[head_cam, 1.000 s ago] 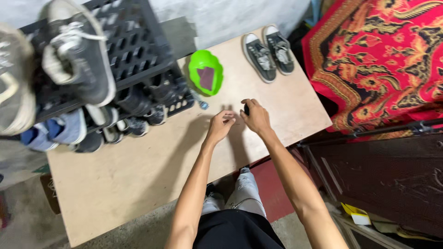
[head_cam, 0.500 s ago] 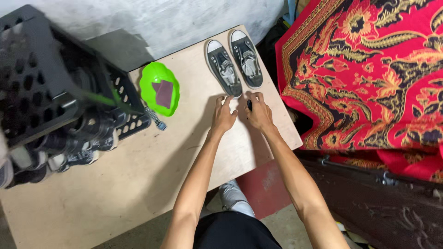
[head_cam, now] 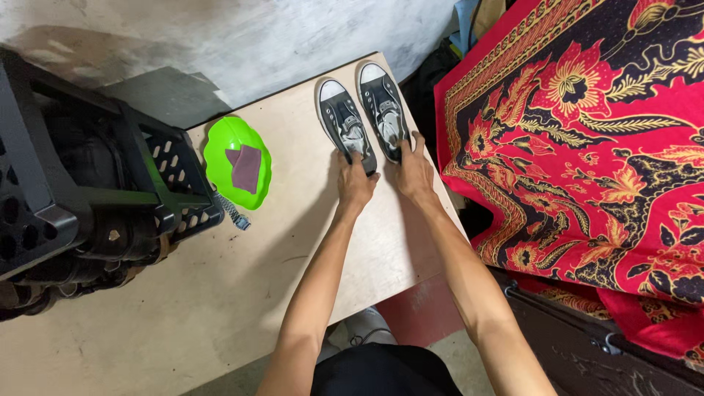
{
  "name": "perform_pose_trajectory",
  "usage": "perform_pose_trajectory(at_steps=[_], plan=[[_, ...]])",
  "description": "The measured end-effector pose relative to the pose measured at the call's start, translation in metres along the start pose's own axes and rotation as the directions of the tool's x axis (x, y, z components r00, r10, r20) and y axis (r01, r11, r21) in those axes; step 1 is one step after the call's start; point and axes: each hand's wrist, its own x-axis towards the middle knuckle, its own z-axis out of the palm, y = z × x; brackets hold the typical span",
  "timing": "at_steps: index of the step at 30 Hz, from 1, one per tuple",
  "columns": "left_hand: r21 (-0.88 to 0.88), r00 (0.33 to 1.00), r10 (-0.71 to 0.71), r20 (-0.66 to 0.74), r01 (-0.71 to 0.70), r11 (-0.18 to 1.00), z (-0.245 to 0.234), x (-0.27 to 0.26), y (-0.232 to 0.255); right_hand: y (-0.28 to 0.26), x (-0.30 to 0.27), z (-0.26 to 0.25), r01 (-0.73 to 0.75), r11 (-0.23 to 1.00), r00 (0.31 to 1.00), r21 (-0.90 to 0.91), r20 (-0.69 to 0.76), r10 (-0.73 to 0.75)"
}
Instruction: The person takes a sneaker from a shoe rack, pulls the laces out of the eyelets to unlace it, then threads the laces back through the eyelets and ties them. They place the finished sneaker back on the shoe rack.
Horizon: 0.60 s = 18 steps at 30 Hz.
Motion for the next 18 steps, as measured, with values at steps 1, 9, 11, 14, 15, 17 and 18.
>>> perform_pose_trajectory(at_steps=[1,9,11,14,15,17,18], plan=[[0.005,1.0,-0.008,-0.007,0.008,1.0,-0.005,-0.003,0.002,-0.002,-0.002,0.001,0.031,0.999,0.999,-0.023,-0.021,-0.031],[0.007,0.995,-0.025,0.093,0.025,1.0,-0.067,-0.04,-0.014,-0.034,-0.054,0.011,0.117,0.993,0.989,-0.03,0.097,-0.114],[0.014,0.996,0.012,0.09,-0.014,1.0,-0.081,-0.058,-0.024,-0.046,-0.077,0.016,0.075,0.997,0.989,0.022,0.124,-0.078],[0.005,0.994,0.048,0.095,-0.048,0.999,-0.097,-0.091,-0.043,-0.058,-0.116,0.026,0.076,0.996,0.991,0.039,0.106,-0.08],[0.0,0.994,0.056,0.099,-0.057,0.998,-0.103,-0.103,-0.052,-0.062,-0.129,0.031,0.086,0.996,0.992,0.035,0.09,-0.089],[-0.004,0.99,0.07,0.125,-0.07,0.998,-0.118,-0.129,-0.074,-0.071,-0.158,0.041,0.069,0.997,0.992,0.031,0.1,-0.072],[-0.008,0.988,0.076,0.135,-0.075,0.997,-0.124,-0.142,-0.085,-0.075,-0.171,0.046,0.063,0.998,0.992,0.028,0.106,-0.066]])
